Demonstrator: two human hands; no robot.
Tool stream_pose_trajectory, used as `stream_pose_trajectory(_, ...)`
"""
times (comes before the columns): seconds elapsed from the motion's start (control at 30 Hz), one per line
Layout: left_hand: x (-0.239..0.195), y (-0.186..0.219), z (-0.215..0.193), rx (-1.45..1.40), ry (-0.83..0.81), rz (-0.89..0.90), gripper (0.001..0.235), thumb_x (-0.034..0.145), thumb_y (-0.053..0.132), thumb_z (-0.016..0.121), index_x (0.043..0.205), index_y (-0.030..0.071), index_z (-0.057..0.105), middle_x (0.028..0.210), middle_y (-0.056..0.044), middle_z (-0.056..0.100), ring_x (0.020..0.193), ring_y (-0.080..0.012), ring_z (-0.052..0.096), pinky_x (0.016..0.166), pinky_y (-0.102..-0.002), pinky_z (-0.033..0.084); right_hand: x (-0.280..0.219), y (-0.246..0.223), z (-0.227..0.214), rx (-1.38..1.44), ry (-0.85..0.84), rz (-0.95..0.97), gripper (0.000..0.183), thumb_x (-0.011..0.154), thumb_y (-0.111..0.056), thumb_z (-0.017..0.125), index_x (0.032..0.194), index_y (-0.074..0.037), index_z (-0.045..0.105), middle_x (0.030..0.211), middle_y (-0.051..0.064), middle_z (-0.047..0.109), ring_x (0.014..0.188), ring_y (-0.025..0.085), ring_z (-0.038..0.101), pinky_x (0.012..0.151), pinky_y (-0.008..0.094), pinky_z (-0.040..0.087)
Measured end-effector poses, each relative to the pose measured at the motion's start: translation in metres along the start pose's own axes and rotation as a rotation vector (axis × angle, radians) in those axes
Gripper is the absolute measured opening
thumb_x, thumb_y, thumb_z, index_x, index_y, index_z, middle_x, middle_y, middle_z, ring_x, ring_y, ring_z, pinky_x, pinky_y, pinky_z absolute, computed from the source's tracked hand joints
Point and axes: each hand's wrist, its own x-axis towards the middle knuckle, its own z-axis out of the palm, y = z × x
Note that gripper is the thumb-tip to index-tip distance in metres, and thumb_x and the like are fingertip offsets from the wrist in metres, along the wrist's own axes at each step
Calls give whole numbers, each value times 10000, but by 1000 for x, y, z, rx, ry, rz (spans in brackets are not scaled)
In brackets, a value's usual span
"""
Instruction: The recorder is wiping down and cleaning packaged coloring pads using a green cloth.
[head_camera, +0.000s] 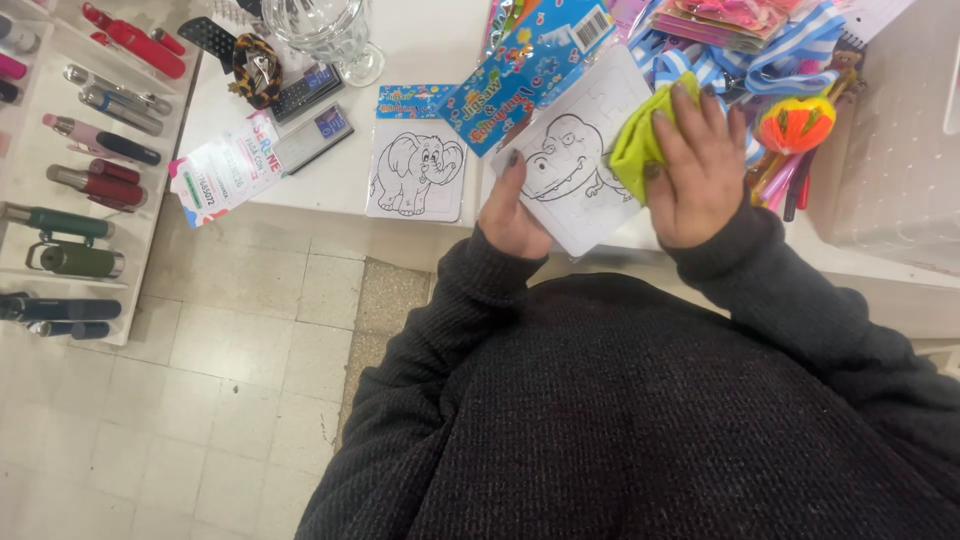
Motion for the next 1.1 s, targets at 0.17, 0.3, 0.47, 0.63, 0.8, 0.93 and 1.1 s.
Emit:
stream_pose_trajectory(0.17,-10,-11,-27,9,13,-163,569,1160,329,383,1626,22,273,1604,-217,407,1476,-358,421,1251,-498,343,9,-46,0,28,-143,-199,738,852,-328,771,1475,-26,516,1586,253,424,1484,457,370,1227,632,191)
stream_pose_trajectory(0.3,-16,2,-27,367,-172,-117,520,1166,313,349,1608,50,269,1644,-154,405,1531,-280,424,1289,-440,361,14,-39,-3,-23,-105,-189,861,860,-428,811,1525,-15,452,1607,253,362,1474,489,352,1198,652,199)
stream_pose_trajectory(0.47,-21,10,-48,276,-72,-264,512,1133,193,390,1608,62,251,1579,-165,427,1454,-286,450,1215,-452,387,21,-27,-11,137,-10,-21,810,903,-239,778,1574,28,410,1685,284,292,1554,489,352,1265,576,288)
stream_pose_trajectory(0.63,-15,35,-51,727,-54,-24,463,1164,141,419,1604,9,356,1548,-166,484,1409,-232,484,1220,-380,390,38,-55,-6,174,-5,-44,691,879,-122,773,1485,56,494,1608,308,376,1469,482,452,1229,504,403)
stream_pose_trajectory(0.8,-6,64,-60,614,3,-3,380,1164,163,402,1484,-22,486,1431,-127,597,1313,-203,557,1148,-354,428,46,-56,-3,74,-95,-147,582,794,-8,731,1359,11,594,1416,225,595,1325,434,574,1131,498,466)
stream_pose_trajectory(0.93,2,96,-58,819,19,97,366,1174,155,405,1468,-36,511,1431,-127,601,1339,-185,530,1184,-325,390,29,-28,-11,91,-39,63,589,858,81,694,1425,4,553,1465,238,564,1362,443,568,1192,511,465)
stream_pose_trajectory(1.1,1,103,-65,1309,-252,-88,326,1147,119,466,1419,34,623,1193,-162,670,1138,-218,627,1105,-342,505,70,-59,-34,161,122,-37,565,834,46,731,1343,-44,504,1493,306,431,1320,525,546,1082,572,514)
